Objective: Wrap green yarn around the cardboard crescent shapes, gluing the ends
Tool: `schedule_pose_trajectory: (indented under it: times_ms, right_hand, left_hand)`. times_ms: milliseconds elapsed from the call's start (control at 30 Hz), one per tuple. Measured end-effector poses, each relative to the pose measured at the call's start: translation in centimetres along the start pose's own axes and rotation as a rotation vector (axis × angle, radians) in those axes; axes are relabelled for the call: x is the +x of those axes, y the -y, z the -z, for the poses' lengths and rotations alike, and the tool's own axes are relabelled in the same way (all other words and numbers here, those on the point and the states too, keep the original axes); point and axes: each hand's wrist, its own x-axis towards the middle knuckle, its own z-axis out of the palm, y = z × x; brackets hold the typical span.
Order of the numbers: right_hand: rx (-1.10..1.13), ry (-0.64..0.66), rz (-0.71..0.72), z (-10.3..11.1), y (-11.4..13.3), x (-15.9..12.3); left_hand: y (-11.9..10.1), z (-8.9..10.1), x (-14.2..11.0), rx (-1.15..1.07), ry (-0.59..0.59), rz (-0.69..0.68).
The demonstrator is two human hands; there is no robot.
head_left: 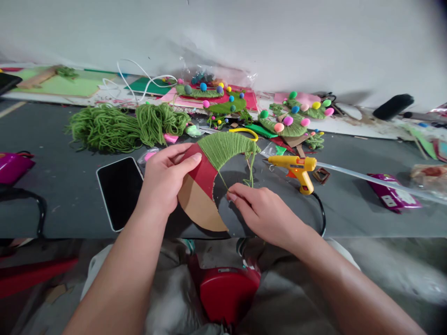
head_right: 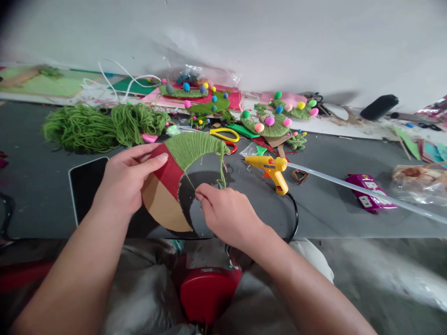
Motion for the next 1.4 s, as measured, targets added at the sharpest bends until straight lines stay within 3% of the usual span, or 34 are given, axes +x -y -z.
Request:
schedule_pose_trajectory:
  times_ms: [267,500,633,700,800,900,1000,1067,1233,1300,1400]
  right_hand:
    - [0.116,-0.013,-0.002,0.6,-1.0,0.4]
    - [0.832,0.123,-0.176,1.6,-2.7,1.1]
    - [1.301,-0.041,-0.248,2.1,-3.0,1.9]
    - [1.414,-0.128,-0.305,2.0,-3.2,2.3]
    - [1.273,-0.102,-0.286,1.4,-2.9,2.2]
    - [0.803,0.016,-0.139,0.5,-2.1,1.4]
    - [0.372,0.006,0.019,-0.2,-1.3,0.6]
    - [0.313,-0.064,0.029,-0.4,-1.3,0.6]
    - [0.592,-0.248,-0.202,0.5,-3.1,1.3]
    - [0.399,-0.322,-0.221,1.0,-3.9,1.4]
    - [0.034,-0.47,-0.113,1.5,-4.3,1.2]
  left_hand:
    - [-0.7,0.8,0.2,-0.1,0.092,0.126]
    - [-1.5,2.3,0.4,-0.129,0.004,0.167]
    - [-1.8,2.8,0.4,-0.165,-0.07,0.157]
    - [-1.9,3.0,0.5,-0.16,-0.069,0.148]
    - [-2.0,3.1,0.5,-0.152,-0.071,0.138]
    - [-2.0,3.1,0.5,-0.165,-0.082,0.135]
    - [-1.9,3.1,0.6,-0.194,-0.091,0.139]
    - [-1.9,3.1,0.6,-0.196,-0.112,0.13]
    - [-1.9,3.3,0.7,-0.175,-0.113,0.073]
    - [-2.0,3.5,0.7,-0.183,-0.111,0.034]
    - [-2.2,3.5,0.5,-0.186,-0.104,-0.012]
